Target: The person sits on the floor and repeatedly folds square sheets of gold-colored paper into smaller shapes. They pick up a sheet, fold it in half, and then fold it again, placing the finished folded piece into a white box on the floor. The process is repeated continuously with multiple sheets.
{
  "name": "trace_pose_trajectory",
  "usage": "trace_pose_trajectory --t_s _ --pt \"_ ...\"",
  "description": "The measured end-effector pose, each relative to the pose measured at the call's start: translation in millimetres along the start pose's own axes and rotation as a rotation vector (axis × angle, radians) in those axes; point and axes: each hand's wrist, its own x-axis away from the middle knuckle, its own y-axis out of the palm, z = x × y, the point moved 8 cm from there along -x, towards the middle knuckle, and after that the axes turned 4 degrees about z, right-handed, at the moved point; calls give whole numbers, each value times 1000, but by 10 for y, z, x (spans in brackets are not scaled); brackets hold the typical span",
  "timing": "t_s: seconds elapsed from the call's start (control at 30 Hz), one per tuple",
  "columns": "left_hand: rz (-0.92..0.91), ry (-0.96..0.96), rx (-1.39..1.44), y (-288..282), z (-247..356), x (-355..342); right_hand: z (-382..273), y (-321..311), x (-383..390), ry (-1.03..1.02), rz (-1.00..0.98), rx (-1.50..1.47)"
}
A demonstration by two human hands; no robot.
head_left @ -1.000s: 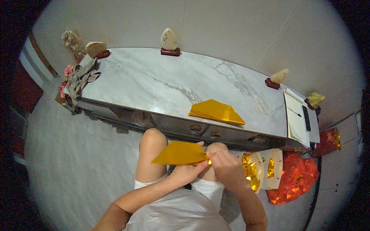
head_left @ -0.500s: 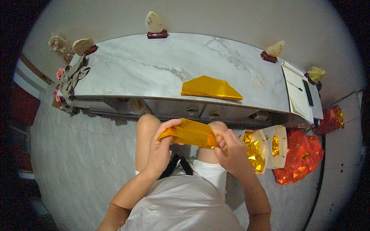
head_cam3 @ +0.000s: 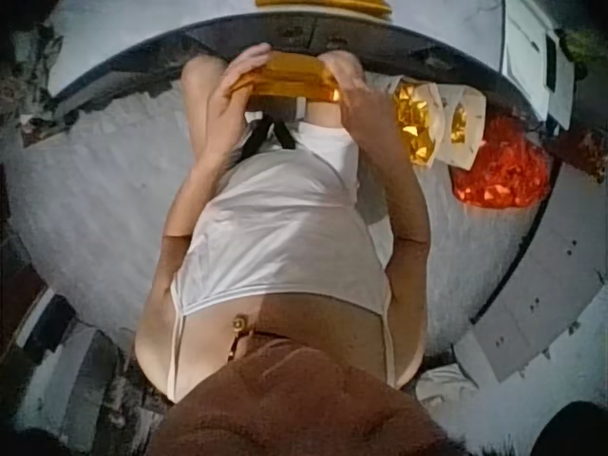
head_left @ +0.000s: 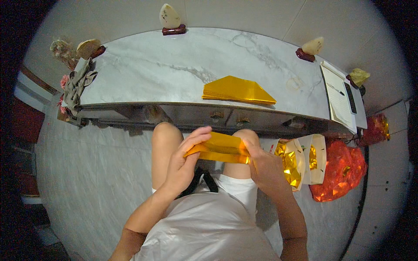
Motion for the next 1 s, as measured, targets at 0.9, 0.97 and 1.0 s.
trace_pose_trajectory --t_s 0.9,0.97,1.0 --pt "-35 -88 -204 23 -131 74 97 115 79 -82 154 -295" --pt "-43 -96 -254 40 -140 108 92 117 86 -81 170 -328" --pt "-36 -99 -262 41 -151 124 80 114 90 -96 196 -339"
